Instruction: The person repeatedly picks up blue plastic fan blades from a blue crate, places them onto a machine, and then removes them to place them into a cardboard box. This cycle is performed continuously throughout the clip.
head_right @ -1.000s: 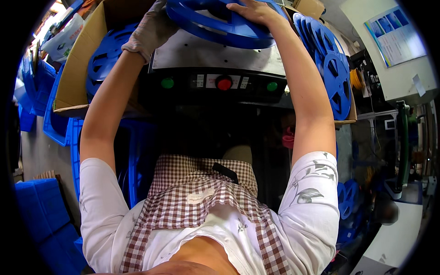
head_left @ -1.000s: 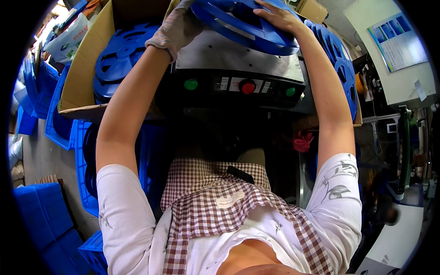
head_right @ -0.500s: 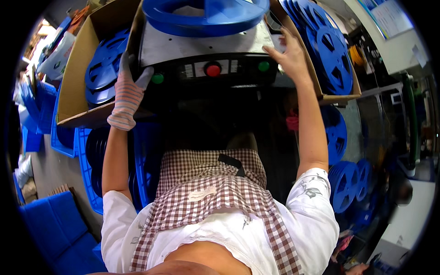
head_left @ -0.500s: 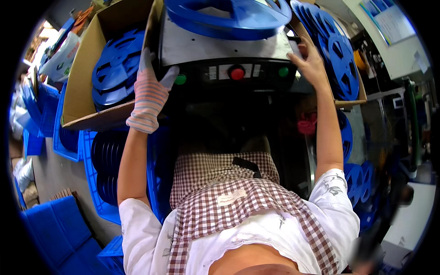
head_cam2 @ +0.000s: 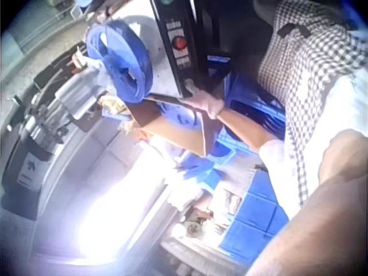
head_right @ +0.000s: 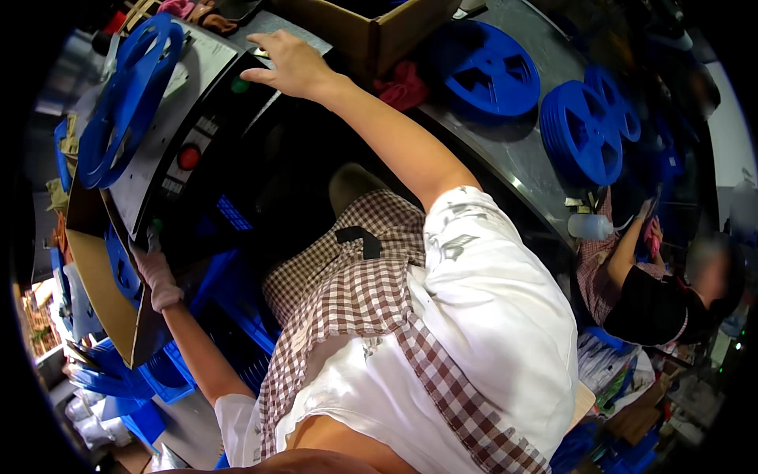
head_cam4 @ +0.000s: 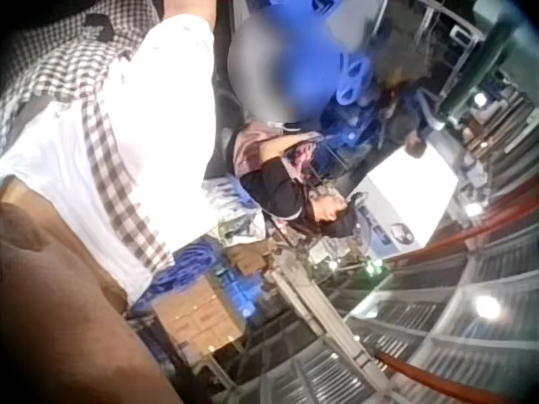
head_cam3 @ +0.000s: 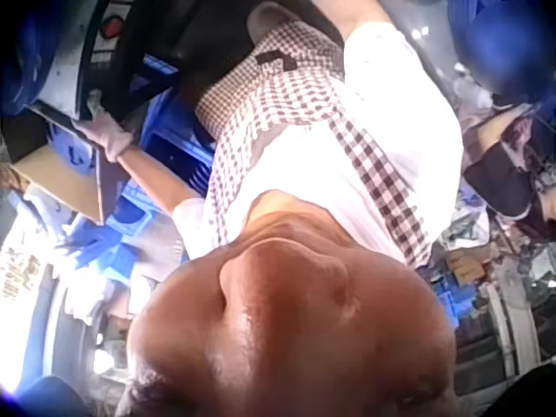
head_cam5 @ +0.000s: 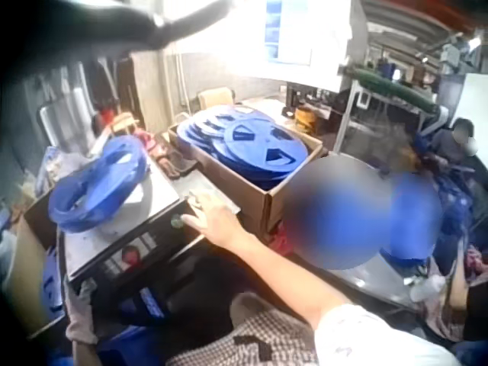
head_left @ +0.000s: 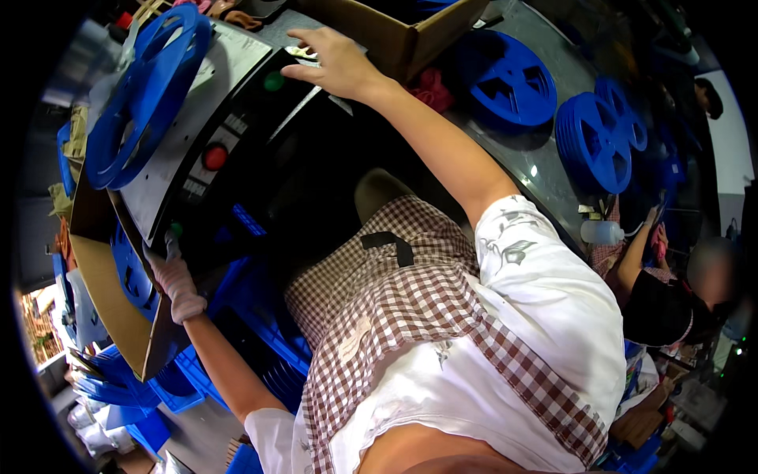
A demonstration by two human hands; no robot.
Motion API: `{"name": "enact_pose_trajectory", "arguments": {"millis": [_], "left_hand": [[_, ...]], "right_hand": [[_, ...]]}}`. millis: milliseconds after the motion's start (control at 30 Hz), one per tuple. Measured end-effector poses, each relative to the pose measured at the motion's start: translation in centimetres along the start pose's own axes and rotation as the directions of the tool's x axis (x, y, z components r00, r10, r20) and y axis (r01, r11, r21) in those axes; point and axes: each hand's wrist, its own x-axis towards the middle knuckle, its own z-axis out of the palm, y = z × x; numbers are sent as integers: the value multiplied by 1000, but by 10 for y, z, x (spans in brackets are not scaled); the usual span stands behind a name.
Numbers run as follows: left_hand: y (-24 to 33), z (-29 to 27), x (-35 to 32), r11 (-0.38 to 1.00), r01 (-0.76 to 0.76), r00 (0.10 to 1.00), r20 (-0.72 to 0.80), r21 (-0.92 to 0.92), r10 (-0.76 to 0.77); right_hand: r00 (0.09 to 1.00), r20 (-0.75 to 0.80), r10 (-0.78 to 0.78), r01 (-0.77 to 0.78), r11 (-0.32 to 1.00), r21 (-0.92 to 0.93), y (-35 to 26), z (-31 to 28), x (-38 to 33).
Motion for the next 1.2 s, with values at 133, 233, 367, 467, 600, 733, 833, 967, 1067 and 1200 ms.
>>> {"name": "enact_pose_trajectory", "arguments": {"millis": [133, 233, 367, 467, 600, 733, 833, 967, 1067, 1200], "left_hand": [[14, -22, -14, 913, -7, 998, -65, -409, -22], [-46, -46, -5, 876, 25, 999, -16, -481, -37], [64, -54, -26, 961, -152, 984, -127, -232, 125], [86, -54, -7, 909, -348, 935, -159, -228, 318], [138, -63, -2, 945, -201, 979, -64, -259, 191], [151, -60, 18, 873, -428, 904, -86, -234, 420], [169, -73, 26, 871, -490, 870, -98, -44, 484], [183, -66, 58, 773, -622, 765, -113, 125, 634], [174, -59, 84, 749, -578, 792, 0, 324, 611], [175, -51, 106, 687, -550, 815, 126, 474, 566]], "right_hand": [[915, -151, 375, -356, 924, 140, 25, -91, -56], [857, -297, 422, -485, 855, -185, 135, -151, -114], [616, -320, 720, -740, 389, -549, 238, -230, -168], [388, -214, 897, -831, 239, -503, 264, -228, -155], [374, -219, 901, -716, 131, -686, 257, -191, -109], [239, -235, 942, -708, 3, -706, 279, -169, -72], [107, -191, 976, -674, -70, -735, 304, -155, -84], [162, -305, 938, -765, -76, -639, 346, -192, -110], [277, -319, 906, -814, 45, -579, 296, -201, -118], [463, -321, 826, -766, 191, -614, 242, -247, -144]]}}
